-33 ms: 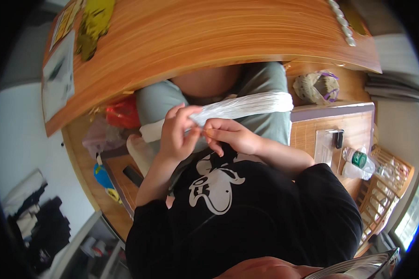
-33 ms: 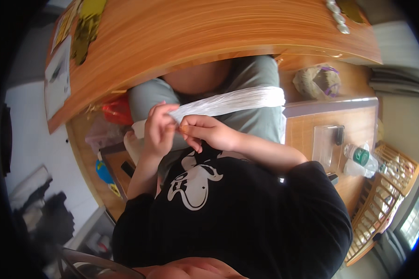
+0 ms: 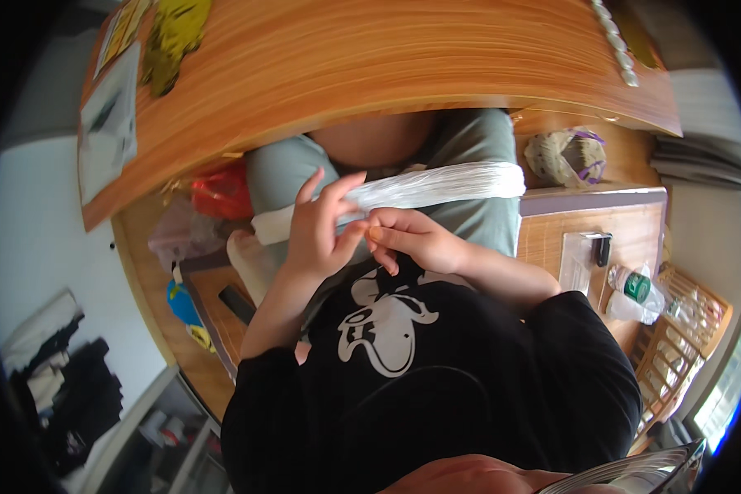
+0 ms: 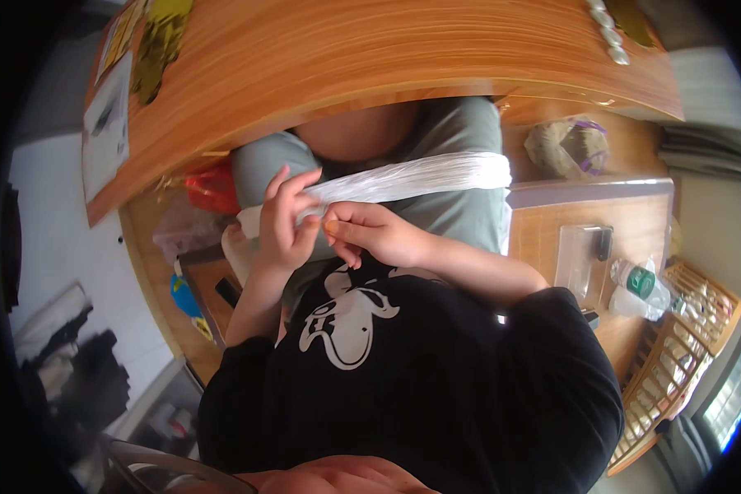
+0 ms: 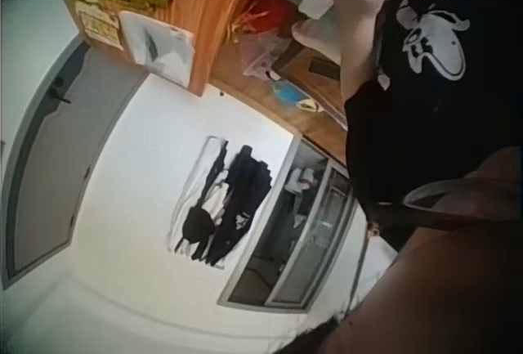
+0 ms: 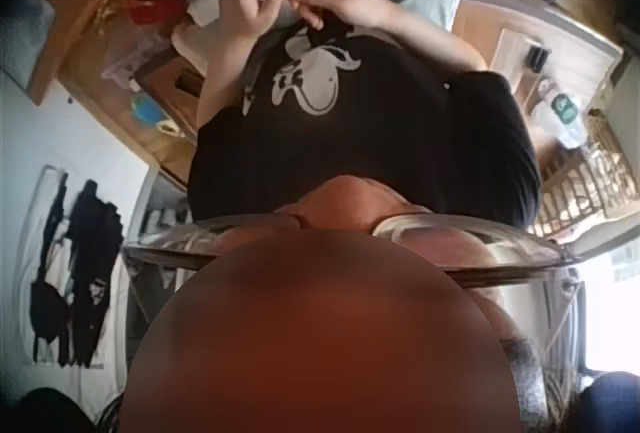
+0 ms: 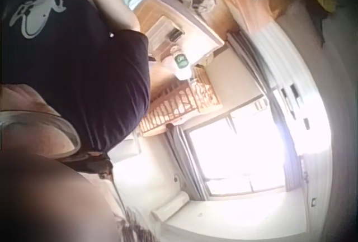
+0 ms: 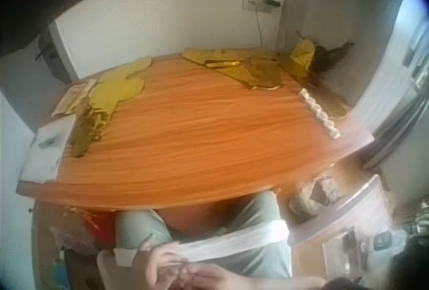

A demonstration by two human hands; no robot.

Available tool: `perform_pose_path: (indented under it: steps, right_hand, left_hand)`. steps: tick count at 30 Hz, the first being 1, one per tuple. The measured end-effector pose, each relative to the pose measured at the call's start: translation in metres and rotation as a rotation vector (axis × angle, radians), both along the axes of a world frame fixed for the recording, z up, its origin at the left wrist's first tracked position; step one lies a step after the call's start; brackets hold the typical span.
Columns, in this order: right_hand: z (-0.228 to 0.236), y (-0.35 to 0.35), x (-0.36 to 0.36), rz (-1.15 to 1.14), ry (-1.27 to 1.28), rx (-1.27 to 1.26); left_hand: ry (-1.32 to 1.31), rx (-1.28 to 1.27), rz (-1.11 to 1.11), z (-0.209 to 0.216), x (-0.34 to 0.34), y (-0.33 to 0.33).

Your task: The recorder winds white string around their legs and attaches small white plastic rings to the string while sitting at a desk.

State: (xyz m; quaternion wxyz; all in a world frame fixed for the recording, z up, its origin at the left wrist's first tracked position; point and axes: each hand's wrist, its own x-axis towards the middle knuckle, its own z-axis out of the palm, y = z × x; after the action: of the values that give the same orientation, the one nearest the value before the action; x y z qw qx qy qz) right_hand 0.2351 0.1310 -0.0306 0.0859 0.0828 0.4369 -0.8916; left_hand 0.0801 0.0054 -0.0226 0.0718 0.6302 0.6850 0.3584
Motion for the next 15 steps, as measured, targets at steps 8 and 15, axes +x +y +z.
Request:
perform_pose_path:
  steps: [8,15]
  right_hand:
    - [-0.001,0.018,-0.011,0.008,-0.004,0.143]
    - [0.005,0.021,-0.02,0.074,-0.042,0.371]
  left_hand:
    - [-1.045,-0.076,-0.124,-0.007,-0.006,-0.021]
    - [-1.222,0.21,-0.147,0.002,0.013,-0.013]
